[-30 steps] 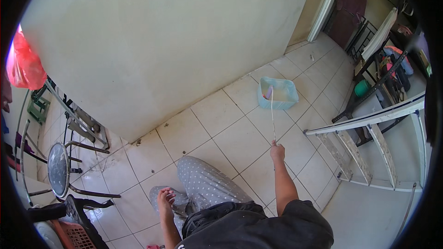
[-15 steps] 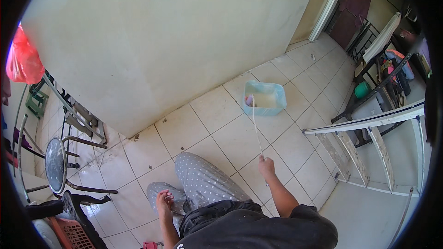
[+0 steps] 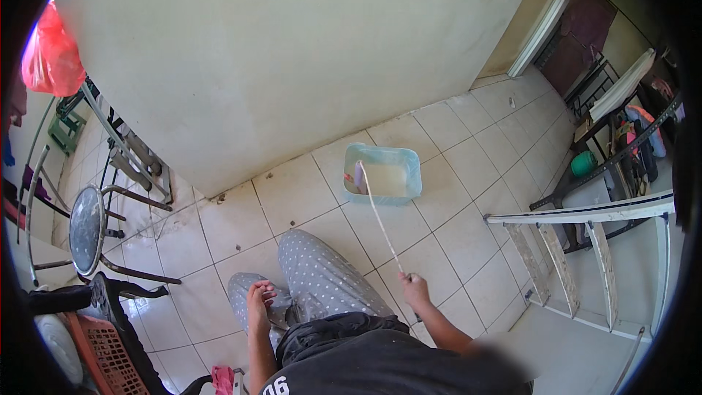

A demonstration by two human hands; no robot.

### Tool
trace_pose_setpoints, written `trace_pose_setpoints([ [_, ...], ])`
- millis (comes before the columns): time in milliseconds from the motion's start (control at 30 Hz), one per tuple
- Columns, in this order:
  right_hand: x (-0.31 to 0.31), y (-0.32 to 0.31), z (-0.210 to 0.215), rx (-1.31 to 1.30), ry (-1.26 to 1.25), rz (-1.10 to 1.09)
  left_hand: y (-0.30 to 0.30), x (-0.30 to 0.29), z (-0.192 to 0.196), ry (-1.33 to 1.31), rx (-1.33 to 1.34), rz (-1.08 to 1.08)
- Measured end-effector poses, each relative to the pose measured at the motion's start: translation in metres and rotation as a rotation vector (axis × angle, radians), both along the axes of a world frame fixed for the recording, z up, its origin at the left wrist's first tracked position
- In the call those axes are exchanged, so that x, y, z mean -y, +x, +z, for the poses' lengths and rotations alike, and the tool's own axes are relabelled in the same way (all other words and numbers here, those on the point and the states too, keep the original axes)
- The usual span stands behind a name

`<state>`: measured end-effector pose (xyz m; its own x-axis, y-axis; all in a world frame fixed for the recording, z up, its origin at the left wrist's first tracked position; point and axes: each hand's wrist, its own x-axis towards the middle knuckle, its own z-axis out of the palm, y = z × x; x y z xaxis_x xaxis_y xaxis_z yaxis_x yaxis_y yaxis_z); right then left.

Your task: Painting the lower part of an interior wall using a roller.

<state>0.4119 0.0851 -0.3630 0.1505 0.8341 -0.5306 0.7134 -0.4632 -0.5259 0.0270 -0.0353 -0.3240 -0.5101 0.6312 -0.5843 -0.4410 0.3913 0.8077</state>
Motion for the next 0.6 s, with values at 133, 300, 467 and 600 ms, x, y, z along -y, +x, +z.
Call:
trace_pose_setpoints([
  [133,-0.030,0.032,-0.004,0.083,0.246,0.070,-0.001,0.001,-0.001,0.010,0.043,0.023],
  [300,-0.078,0.012,0.070,-0.186,-0.066,0.035,-0.001,0.004,-0.002,-0.023,0.055,0.037],
  [467,-0.133,0.020,0.053,-0.370,-0.111,0.003,0.000,0.003,-0.004,-0.010,0.023,0.035],
  [600,-0.165,0.003,0.065,-0.404,-0.194,-0.038,0.000,0.009,-0.007,0.026,0.055,0.074],
])
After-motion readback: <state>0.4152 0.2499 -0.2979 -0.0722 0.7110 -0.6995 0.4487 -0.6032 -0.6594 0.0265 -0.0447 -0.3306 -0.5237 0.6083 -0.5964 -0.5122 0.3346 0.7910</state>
